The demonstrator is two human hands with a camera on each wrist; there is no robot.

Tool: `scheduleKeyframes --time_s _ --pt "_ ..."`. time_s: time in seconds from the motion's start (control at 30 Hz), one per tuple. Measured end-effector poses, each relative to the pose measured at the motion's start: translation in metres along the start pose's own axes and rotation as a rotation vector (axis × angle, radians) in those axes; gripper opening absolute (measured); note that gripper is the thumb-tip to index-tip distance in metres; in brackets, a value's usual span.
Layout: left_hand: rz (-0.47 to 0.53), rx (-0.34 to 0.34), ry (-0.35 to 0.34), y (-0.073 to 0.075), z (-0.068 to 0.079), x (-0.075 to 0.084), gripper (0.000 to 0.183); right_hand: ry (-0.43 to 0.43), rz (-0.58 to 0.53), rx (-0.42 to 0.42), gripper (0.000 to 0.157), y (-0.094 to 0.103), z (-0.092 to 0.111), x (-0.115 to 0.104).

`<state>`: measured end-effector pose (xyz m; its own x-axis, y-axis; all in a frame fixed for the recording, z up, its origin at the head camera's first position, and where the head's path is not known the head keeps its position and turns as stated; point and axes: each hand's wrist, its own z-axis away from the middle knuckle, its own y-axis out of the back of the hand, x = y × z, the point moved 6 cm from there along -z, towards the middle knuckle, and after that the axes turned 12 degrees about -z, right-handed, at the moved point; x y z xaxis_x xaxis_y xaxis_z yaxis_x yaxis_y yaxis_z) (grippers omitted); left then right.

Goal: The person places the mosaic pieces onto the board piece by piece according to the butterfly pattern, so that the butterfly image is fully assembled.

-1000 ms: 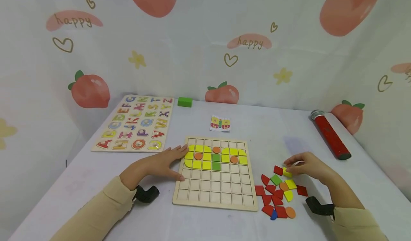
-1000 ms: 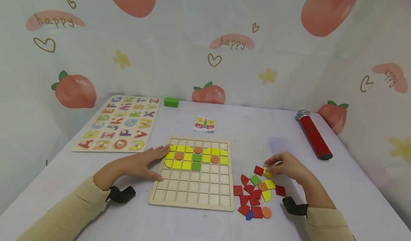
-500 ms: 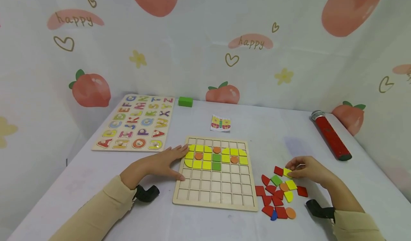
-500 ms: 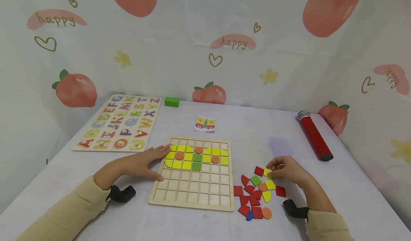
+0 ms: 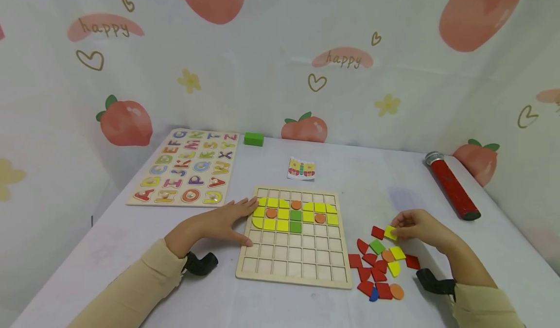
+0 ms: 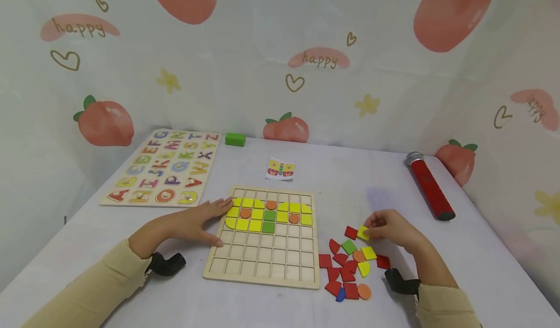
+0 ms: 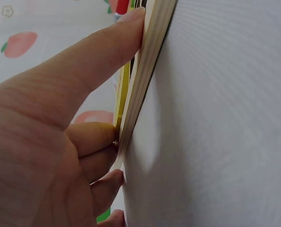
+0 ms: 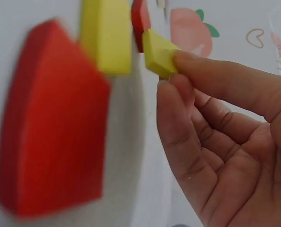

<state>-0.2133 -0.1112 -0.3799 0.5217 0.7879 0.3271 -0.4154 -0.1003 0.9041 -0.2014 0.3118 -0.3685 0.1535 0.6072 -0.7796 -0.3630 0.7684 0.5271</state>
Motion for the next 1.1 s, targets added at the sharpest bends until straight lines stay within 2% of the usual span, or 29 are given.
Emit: scheduleKeyframes --time_s 0.2,0.47,0.77,1.1 --pt "-0.014 -0.003 0.018 -0.001 -0.002 -0.003 0.101 0.052 -0.059 -0.016 0.032 -0.007 -0.005 -0.019" --pt "-0.017 -0.005 0.017 -0.002 -0.004 -0.004 0.101 0.048 -0.082 -0.026 0.029 -0.035 -0.024 -0.042" --pt "-0.013 -0.002 0.006 -0.001 -0.003 -0.002 0.101 0.15 -0.117 -0.17 0.022 -0.067 -0.042 -0.084" --pt "-0.008 -0.004 0.012 -0.002 -0.002 -0.003 0.1 0.19 -0.145 -0.258 0.017 -0.103 -0.06 -0.112"
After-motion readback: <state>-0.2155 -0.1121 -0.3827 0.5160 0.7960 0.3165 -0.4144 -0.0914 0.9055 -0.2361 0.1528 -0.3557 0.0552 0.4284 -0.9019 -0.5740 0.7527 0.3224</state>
